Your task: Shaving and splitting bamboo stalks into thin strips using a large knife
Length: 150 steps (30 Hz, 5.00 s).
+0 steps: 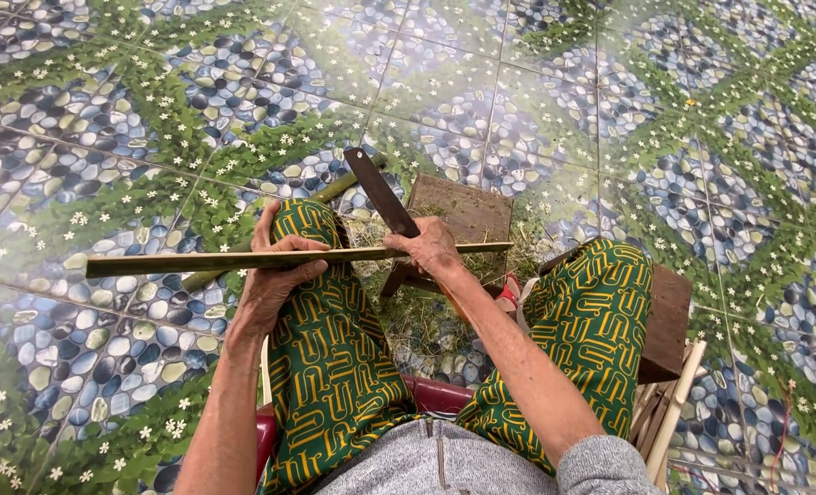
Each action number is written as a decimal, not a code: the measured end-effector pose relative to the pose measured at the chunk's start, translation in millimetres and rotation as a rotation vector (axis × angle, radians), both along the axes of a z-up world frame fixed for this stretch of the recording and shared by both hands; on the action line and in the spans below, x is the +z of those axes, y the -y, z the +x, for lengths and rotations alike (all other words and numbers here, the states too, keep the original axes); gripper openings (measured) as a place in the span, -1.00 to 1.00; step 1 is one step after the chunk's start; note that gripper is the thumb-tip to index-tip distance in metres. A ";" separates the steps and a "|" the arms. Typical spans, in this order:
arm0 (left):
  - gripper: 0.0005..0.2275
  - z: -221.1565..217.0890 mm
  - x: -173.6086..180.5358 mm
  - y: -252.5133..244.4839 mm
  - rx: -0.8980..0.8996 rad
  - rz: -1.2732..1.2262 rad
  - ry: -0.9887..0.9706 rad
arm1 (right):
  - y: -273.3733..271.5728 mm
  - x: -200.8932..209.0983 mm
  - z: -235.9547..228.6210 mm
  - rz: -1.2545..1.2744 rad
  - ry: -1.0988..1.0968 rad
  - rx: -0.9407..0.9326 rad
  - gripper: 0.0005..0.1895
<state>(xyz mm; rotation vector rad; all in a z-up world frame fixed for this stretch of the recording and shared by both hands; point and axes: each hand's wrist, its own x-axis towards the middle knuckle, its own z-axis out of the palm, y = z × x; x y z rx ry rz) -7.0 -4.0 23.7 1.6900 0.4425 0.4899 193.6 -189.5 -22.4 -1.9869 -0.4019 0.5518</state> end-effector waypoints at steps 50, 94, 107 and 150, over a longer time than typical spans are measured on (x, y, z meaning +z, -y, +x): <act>-0.74 1.7 0.3 -3.8 0.010 0.017 0.006 | 3.7 -43.0 18.2 -0.009 0.095 0.028 -0.75; -0.49 2.5 -3.4 -5.1 0.009 -0.128 0.039 | 32.5 -100.0 50.7 0.559 -0.467 -0.577 -0.69; -0.65 12.5 -24.8 -7.7 0.079 -0.164 0.143 | 64.8 -75.4 8.4 0.338 -0.415 -0.298 -0.71; -0.06 12.4 -6.8 3.2 0.003 -0.228 0.199 | 55.6 -73.1 -56.8 -0.592 0.494 0.238 -0.25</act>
